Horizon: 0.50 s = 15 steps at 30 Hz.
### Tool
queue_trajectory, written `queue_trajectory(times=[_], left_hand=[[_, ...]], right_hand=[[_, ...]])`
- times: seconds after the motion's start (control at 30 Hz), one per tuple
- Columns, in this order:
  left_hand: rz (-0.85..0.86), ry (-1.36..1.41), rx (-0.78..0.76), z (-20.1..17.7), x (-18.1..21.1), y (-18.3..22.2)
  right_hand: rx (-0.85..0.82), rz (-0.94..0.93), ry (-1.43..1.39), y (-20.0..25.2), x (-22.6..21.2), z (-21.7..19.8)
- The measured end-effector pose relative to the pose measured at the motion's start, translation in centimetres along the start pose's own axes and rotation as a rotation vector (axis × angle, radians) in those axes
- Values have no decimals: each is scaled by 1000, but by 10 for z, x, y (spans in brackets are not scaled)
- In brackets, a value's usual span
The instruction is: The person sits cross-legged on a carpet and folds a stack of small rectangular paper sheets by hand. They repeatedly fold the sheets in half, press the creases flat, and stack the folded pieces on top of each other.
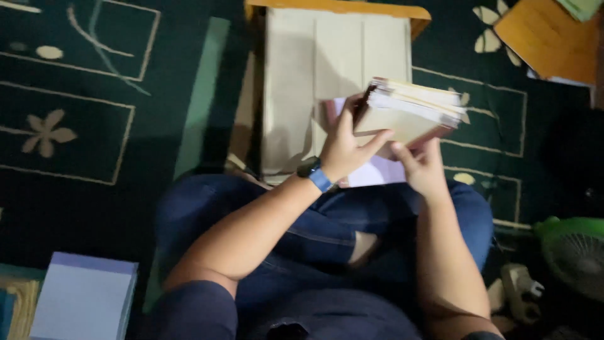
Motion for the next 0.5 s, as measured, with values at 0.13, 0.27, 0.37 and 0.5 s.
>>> queue_trajectory(times=[0.13, 0.27, 0.37, 0.5], left_hand=[[-96, 26, -74, 2, -12, 13], [-289, 43, -103, 2, -6, 12], [-248, -53, -98, 8, 4, 22], [-20, -219, -79, 7, 6, 28]], right_hand=[[-33, 7, -177, 18, -13, 18], [53, -4, -423, 21, -15, 19], [75, 28, -378, 29, 7, 26], [100, 10, -287, 24, -2, 25]])
Point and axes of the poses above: each hand's wrist, its own y-axis away from the middle knuckle, its own z-axis out of the palm, x = y × z, the point moved 4 cm from there along -y, towards the middle knuckle, and after that the axes turned 8 degrees about y, right-handed, at the moved point
